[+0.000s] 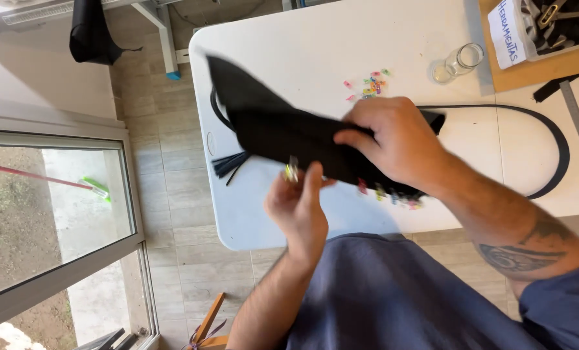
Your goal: Attaching plastic sewing clips to the edge of a leather bag component to hold it in place
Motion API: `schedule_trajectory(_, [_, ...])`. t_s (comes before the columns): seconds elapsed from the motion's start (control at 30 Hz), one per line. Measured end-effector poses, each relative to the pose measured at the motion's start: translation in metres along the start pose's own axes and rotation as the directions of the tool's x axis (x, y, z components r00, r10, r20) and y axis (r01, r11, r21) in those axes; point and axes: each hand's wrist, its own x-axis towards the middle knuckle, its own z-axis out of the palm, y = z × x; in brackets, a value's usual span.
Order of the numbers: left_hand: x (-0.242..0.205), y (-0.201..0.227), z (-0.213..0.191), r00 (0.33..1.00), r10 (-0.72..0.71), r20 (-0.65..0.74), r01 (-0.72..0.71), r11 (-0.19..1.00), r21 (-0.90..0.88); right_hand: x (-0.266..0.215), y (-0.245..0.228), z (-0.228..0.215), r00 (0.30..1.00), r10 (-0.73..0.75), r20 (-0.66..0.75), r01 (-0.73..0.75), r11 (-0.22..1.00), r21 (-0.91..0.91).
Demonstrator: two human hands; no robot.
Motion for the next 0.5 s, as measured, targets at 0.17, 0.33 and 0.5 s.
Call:
schedule_trajectory(0.17, [-0.053,0.059,-0.054,0.9,0.051,0.433,-0.264,0.854,0.448,-0.041,-0.007,-0.011,0.96,0.002,0.281,0.039,0.989,-0.139])
schedule_trajectory(0.33, [-0.042,0.114,-0.067,0.368,0.502,0.782,-0.906,0.382,0.181,-0.085,0.021,0.027,0.802,0.175,0.571,-0.054,0.974,-0.222])
schedule_trajectory(0.5, [-0.005,0.047,-0.069,0.42,0.143,0.896,-0.907,0.082,0.412,-0.104,0.037,0.069,0.733,0.214,0.646,-0.215,0.974,-0.078])
